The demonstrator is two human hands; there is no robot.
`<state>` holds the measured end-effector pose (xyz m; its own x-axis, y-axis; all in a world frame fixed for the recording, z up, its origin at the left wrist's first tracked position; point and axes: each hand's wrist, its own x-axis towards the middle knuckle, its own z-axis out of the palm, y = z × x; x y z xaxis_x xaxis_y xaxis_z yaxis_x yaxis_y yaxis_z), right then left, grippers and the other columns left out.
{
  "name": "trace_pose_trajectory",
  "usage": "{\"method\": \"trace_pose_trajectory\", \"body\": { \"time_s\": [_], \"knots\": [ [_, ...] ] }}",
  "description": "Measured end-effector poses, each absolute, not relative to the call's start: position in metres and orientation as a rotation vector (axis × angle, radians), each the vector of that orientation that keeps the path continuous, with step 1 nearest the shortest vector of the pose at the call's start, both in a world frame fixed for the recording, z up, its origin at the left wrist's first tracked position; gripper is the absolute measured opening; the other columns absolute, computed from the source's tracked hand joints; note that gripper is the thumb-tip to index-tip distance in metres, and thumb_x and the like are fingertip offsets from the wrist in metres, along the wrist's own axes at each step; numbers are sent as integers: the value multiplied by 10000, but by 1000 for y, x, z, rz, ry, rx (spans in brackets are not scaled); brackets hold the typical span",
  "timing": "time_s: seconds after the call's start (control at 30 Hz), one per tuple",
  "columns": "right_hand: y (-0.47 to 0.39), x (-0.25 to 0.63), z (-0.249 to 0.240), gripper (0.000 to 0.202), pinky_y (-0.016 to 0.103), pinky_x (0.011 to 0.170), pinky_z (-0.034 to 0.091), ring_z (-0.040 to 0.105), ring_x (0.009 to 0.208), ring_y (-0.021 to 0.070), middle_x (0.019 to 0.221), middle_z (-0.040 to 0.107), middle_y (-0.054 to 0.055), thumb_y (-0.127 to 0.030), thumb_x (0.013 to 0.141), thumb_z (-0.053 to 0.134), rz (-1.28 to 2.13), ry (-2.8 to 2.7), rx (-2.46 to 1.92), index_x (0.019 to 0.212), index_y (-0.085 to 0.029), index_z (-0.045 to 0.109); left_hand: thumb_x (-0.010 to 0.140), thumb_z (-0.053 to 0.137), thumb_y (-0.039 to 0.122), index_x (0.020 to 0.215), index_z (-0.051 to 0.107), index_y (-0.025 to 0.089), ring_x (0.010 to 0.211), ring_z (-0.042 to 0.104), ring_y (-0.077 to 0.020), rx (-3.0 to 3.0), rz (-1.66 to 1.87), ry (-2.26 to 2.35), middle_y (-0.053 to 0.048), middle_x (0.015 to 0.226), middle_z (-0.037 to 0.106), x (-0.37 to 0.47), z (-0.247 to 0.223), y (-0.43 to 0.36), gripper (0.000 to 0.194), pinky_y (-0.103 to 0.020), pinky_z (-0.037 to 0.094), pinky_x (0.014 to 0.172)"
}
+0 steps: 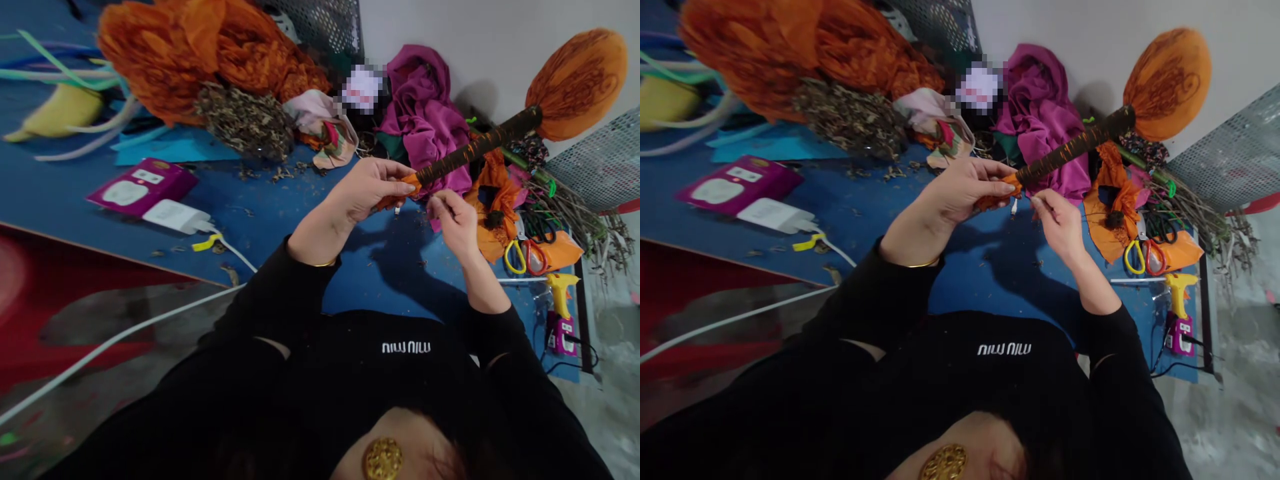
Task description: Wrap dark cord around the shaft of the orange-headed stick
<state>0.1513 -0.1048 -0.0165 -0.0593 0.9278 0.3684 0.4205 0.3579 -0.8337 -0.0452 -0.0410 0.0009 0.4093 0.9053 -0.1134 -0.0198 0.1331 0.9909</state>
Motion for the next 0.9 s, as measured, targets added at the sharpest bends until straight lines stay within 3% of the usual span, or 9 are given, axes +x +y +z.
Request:
{"method": "trace_pose_trajectory", "body": {
  "time_s": [0.1,0.2,0.33,0.5,0.6,0.7,0.77,0.9],
  "knots": [
    [-111,150,-11,388,416,956,583,696,975,200,929,685,34,-594,1004,600,408,-1588,-1119,818,-269,700,785,767,130,1033,810,149,516,593,-120,1245,850,920,-30,712,732,-40,-1,-41,253,-273,455,512],
    [-111,147,-18,363,461,1070,575,713,1140,226,1026,709,42,-574,1020,577,525,-1556,-948,840,-280,691,764,780,121,966,792,133,485,549,-90,1222,874,892,-2,635,680,-31,-4,-44,203,-233,398,478],
    [-109,145,-25,377,405,938,614,706,867,176,825,678,9,-588,1021,575,691,-1493,-943,840,-271,674,737,769,86,945,764,118,460,511,-67,1240,863,899,33,583,632,-21,-8,-47,211,-207,365,456],
    [-106,143,-25,480,438,1004,614,674,738,153,714,577,-19,-670,990,575,687,-1452,-967,744,-259,601,735,757,45,954,762,107,488,522,-65,1274,866,946,12,672,696,-16,-12,-46,227,-224,412,501],
    [-102,141,-31,493,356,778,619,536,554,108,636,458,-54,-690,965,608,765,-1322,-914,736,-260,540,764,751,39,981,762,102,506,529,-76,1294,857,958,18,656,679,-13,-14,-47,226,-242,440,547],
    [-98,142,-36,517,270,524,461,343,465,75,597,369,-77,-726,907,672,778,-1167,-989,752,-259,514,773,748,34,1033,744,103,514,530,-78,1302,851,957,23,680,683,-6,-18,-50,269,-251,466,577],
    [-97,143,-38,532,261,473,374,296,471,73,597,346,-76,-741,892,679,767,-1109,-1064,758,-257,504,759,744,27,1077,718,110,508,529,-78,1313,859,977,29,702,690,-2,-22,-50,330,-248,456,561],
    [-100,145,-37,530,268,496,370,302,498,71,631,356,-65,-741,924,635,764,-1093,-1153,780,-252,491,735,770,82,1105,710,136,618,627,-116,1426,887,1022,6,786,746,2,-30,-51,378,-248,492,617]
  ]
}}
